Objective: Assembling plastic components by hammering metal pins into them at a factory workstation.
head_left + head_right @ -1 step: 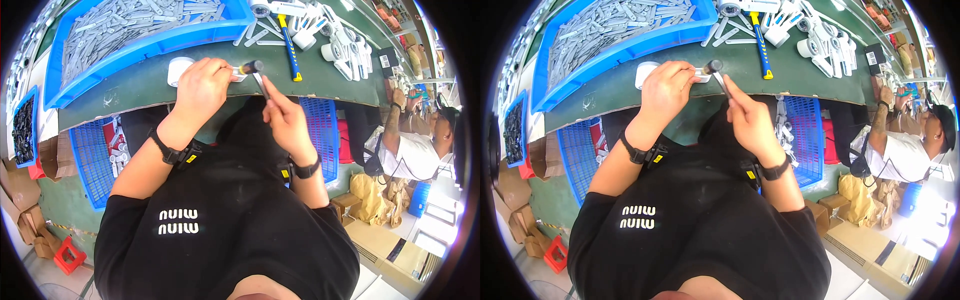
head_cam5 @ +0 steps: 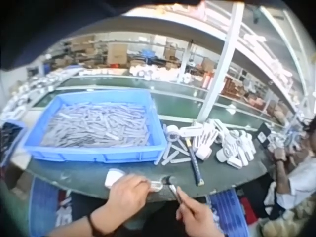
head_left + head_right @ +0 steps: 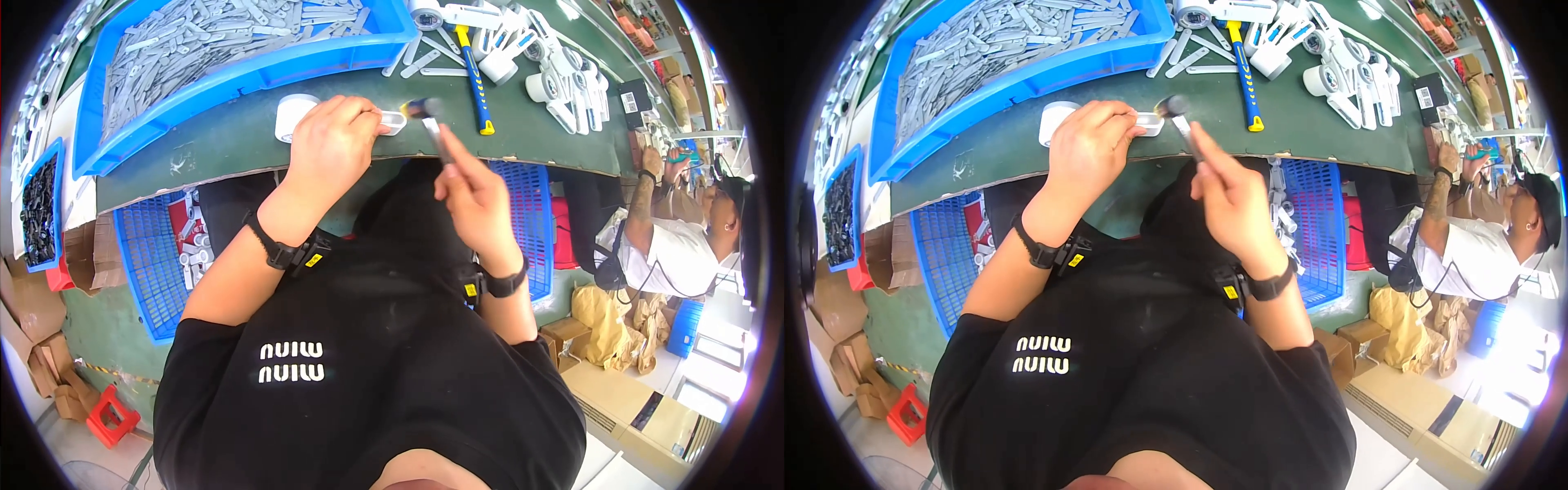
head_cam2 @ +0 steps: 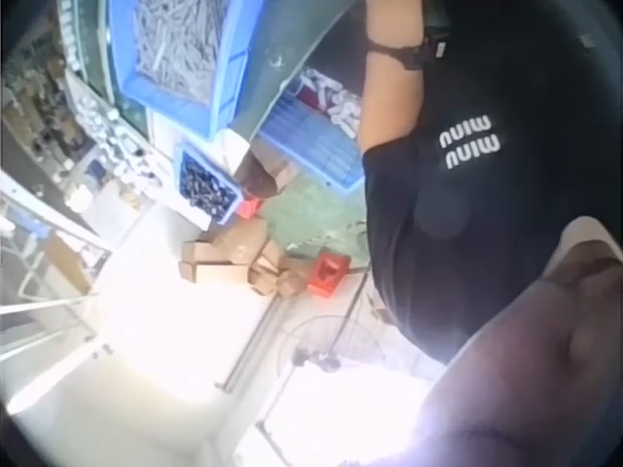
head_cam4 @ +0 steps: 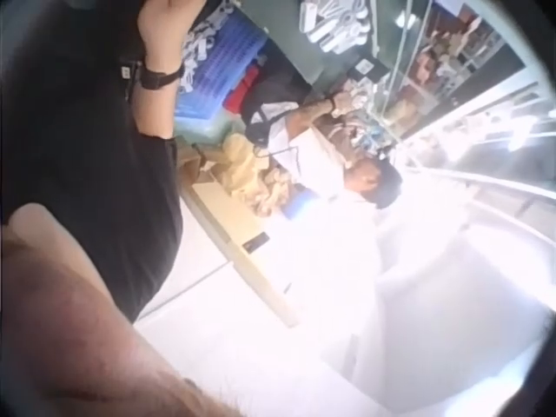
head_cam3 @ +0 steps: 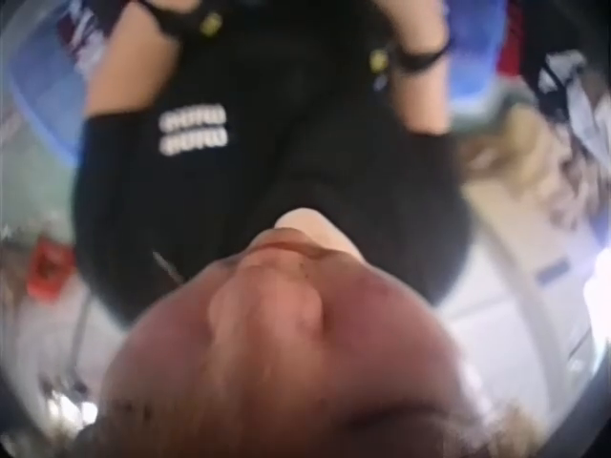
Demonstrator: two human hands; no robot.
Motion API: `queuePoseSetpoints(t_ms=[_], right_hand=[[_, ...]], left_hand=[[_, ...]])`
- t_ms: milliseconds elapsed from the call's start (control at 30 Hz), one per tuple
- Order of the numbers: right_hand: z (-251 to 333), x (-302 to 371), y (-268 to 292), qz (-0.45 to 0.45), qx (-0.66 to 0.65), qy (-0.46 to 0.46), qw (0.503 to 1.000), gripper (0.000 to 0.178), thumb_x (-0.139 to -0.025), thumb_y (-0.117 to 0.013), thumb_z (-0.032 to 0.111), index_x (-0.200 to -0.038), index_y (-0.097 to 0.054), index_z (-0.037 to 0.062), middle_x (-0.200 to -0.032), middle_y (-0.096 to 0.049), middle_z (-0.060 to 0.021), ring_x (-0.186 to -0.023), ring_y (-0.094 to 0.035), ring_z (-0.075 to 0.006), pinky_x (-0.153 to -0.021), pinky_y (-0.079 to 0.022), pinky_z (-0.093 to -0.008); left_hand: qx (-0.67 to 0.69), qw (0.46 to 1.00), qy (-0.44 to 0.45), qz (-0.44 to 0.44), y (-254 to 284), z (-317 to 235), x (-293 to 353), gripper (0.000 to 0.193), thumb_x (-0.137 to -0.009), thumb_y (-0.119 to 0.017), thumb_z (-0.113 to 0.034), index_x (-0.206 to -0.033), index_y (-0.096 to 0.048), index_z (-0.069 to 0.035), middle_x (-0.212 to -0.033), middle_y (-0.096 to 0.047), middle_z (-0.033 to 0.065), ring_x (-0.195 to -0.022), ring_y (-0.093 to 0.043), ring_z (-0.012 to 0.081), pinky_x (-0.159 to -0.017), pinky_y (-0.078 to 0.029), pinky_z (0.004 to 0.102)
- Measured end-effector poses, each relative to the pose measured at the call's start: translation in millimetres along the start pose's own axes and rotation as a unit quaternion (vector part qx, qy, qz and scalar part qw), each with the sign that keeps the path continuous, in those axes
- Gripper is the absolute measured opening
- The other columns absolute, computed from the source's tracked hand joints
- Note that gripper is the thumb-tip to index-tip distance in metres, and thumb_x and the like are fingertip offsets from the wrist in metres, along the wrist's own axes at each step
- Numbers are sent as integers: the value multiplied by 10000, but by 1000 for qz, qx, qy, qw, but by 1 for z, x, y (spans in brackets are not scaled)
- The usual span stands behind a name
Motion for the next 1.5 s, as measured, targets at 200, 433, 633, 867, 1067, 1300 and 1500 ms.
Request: queuePoseSetpoints(t_ms=[200, 433, 633, 867, 1067, 1300, 1500], right_hand=[[-11, 10, 12, -70, -295, 13, 953, 553, -1173, -470, 97, -1723, -419, 74, -987, -685, -61, -582, -538, -78, -513, -447, -217], [-50, 19, 9, -24, -347, -61, 935, 415, -1144, -496, 78, -1545, -525, -24, -1048, -706, -134, -573, -588, -138, -485, -488, -265], [-23, 22, -2, 21, -449, -74, 890, 505, -1171, -505, 130, -1653, -445, -7, -1150, -734, -170, -616, -628, -163, -525, -524, -282], [-5, 13, -11, 39, -242, -48, 968, 546, -1156, -447, 24, -1703, -448, 39, -1120, -725, -81, -600, -577, -91, -541, -485, -221], [33, 16, -2, -34, 12, 164, 986, 575, -1082, -553, -82, -1651, -521, -5, -1037, -731, -110, -778, -652, -153, -723, -539, -265], [8, 8, -31, -19, 232, 194, 953, 606, -1018, -586, -87, -1614, -571, 22, -983, -677, -199, -789, -693, -339, -773, -573, -357], [14, 7, -22, -88, 104, 227, 964, 559, -1020, -601, -73, -1572, -614, 20, -988, -707, -226, -833, -725, -378, -813, -594, -392]], left_hand=[[-15, 995, 27, 95, 7, -4, -9, 145, -854, -798, -24, -989, -748, -42, -1062, -745, 74, -940, -711, 298, -844, -578, 431], [40, 958, -91, 268, 25, -22, -11, 323, -818, -724, 54, -1105, -790, -78, -1231, -738, 94, -1222, -677, 305, -1171, -439, 530], [77, 981, -14, 175, 42, 3, 2, 275, -837, -709, 72, -1069, -783, -56, -1296, -736, 135, -1220, -690, 347, -1075, -533, 491], [139, 981, 102, 86, 22, 19, 12, 176, -896, -821, -33, -1054, -744, -21, -1099, -769, 122, -996, -708, 358, -843, -598, 448], [206, 964, 140, 93, 13, 37, 20, 276, -888, -890, -76, -1137, -775, -43, -1031, -783, 92, -951, -715, 294, -816, -595, 412], [237, 951, 185, 73, 9, 39, 23, 378, -868, -911, -86, -1197, -730, -49, -1047, -783, 114, -965, -750, 288, -836, -601, 387], [243, 953, 169, 59, 6, 38, 22, 325, -881, -900, -98, -1142, -715, -39, -1031, -771, 123, -965, -754, 301, -836, -601, 403]])
Point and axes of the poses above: each hand's wrist, its own x-axis away from the middle knuckle, its own y-axis out of the back of the hand, z = x × y, the point moved 5 cm from there along -x, towards the middle knuckle
